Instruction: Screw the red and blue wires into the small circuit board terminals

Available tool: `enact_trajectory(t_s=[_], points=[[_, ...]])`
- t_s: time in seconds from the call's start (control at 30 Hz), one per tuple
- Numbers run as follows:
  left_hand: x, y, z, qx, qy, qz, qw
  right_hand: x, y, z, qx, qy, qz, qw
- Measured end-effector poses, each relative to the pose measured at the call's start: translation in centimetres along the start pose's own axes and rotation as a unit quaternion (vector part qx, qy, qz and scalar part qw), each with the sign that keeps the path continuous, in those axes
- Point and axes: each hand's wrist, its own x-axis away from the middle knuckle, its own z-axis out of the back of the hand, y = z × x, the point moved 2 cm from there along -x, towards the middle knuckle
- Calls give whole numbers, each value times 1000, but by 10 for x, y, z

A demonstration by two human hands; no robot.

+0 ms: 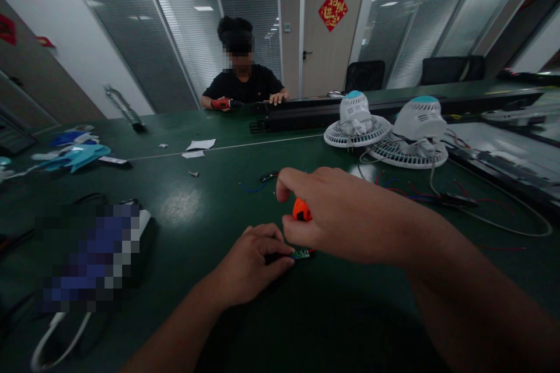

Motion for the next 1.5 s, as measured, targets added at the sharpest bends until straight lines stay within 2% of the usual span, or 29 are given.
enact_trajectory(t_s=[0.4,0.73,1.5], points=[[0,0,0,-1,-5,0,1000,-2,1,0,20,0,15,1000],[0,-1,-2,35,-5,26,999,-2,-2,0,53,0,-4,999],[-1,3,1,-18,-3,-14,1000,-3,0,-3,42,8,-17,999]])
